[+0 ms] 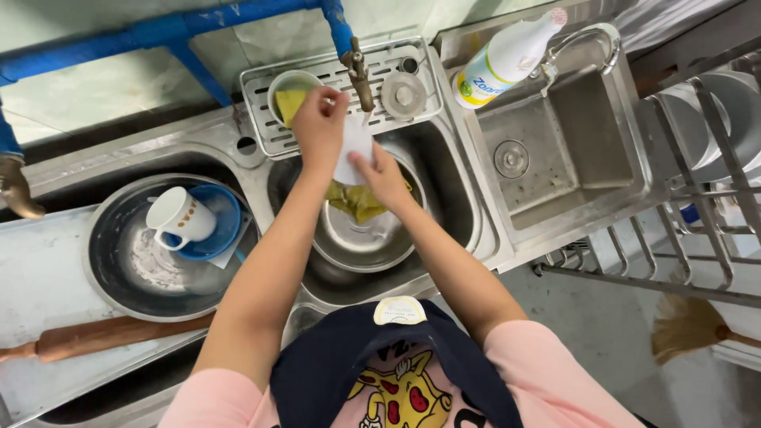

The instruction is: Cleaning a large white workbench and a digital scale using a cloth and sponge in a bakery.

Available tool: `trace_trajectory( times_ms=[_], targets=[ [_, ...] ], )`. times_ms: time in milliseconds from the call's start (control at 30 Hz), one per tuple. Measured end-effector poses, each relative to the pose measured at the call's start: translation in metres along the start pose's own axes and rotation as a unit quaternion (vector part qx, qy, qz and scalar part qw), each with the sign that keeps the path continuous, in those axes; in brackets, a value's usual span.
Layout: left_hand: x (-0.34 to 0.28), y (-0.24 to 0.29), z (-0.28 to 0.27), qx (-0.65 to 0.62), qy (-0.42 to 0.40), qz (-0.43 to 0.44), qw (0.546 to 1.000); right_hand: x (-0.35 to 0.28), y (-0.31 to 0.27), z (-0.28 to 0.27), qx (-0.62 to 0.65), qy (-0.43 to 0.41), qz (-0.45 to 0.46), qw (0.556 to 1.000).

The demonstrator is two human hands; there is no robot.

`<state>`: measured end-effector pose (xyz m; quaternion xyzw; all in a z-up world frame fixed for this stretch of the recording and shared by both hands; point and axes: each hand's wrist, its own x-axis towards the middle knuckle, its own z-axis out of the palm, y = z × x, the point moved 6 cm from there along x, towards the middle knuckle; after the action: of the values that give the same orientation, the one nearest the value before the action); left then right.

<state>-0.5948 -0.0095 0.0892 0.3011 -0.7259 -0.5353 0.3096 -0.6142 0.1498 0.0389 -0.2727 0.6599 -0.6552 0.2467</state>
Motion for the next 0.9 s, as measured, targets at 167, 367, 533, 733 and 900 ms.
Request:
trace_trajectory(
  times_ms=[167,367,533,733,900],
  targets=[
    [-0.018,-0.038,-0.025,-0.092,-0.011,0.031,0.995,0.016,0.012,-0.016,-0.053,0.043,0.032,0.997],
    [-0.052,-0.015,-0.023,-0.371,-0.183,-0.297,0.86,-0.012,-0.109,-0.001,-0.289,0.015,-0.149,0.946],
    [-0.048,-0.077,0.028,-0.415,-0.277,-0.33,0.802,-0.037,-0.104,-0.009,-0.292,-0.12,-0.296,0.902],
    [-0.043,-0.064,0.044,-0.377,-0.286,-0.23,0.851,-0.042,0.076,-0.116,-0.084,0.225,-0.04,0.97],
    [-0.043,-0.054,0.029,-0.303,-0.263,-0.115,0.909,-0.043,0.096,-0.05,-0.405,-0.033,-0.079,0.91]
  ],
)
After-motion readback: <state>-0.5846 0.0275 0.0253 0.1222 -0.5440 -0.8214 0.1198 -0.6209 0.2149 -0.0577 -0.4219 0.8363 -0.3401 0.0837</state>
